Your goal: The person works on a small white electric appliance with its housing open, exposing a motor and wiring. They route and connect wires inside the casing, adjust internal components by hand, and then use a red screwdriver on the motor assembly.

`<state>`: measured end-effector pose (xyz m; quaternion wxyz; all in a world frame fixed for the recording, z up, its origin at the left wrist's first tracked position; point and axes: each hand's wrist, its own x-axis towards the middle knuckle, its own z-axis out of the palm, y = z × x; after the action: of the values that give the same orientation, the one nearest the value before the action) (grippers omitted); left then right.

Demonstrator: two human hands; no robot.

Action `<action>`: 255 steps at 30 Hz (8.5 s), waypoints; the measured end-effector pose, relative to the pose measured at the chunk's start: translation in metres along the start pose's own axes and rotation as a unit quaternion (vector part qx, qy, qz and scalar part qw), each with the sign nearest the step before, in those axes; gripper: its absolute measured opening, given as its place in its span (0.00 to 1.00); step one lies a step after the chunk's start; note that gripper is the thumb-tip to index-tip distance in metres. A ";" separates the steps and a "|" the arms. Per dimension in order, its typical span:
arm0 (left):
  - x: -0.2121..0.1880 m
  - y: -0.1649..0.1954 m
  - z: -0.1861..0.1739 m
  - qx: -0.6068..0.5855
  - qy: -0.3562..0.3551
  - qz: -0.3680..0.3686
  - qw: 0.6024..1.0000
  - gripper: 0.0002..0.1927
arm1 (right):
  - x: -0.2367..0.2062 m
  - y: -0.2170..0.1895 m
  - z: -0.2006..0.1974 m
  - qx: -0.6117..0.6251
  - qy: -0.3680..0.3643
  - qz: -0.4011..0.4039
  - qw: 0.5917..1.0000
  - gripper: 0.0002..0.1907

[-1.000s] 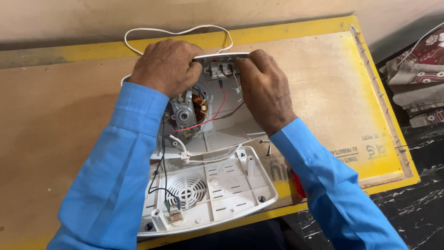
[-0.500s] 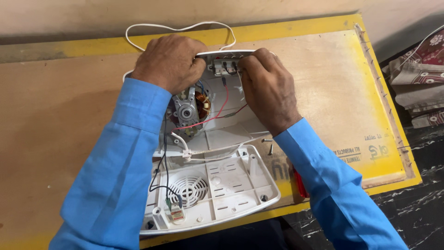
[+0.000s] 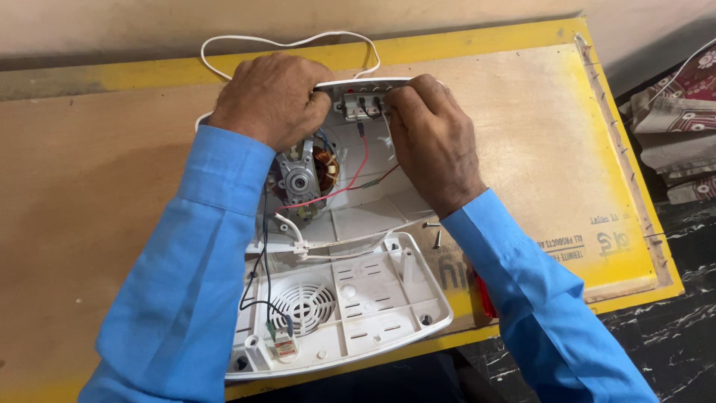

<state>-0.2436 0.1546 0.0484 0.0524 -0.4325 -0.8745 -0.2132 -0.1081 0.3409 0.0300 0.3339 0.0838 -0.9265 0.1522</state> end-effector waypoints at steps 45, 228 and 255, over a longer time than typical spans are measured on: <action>-0.001 -0.004 0.005 0.007 -0.018 -0.023 1.000 0.09 | -0.006 -0.007 -0.013 0.017 -0.001 0.032 0.999 0.05; -0.127 0.128 0.027 -0.482 0.078 -0.192 0.851 0.15 | -0.106 -0.048 -0.016 0.683 0.075 0.434 0.582 0.08; -0.154 0.159 0.073 -0.590 0.201 -0.210 0.753 0.10 | -0.116 -0.086 -0.052 0.618 -0.005 0.369 0.695 0.07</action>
<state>-0.0171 0.1571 -0.0081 -0.0853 -0.1301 -0.6132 -0.7745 0.0332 0.2839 0.0128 0.1195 -0.0765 -0.5820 0.8007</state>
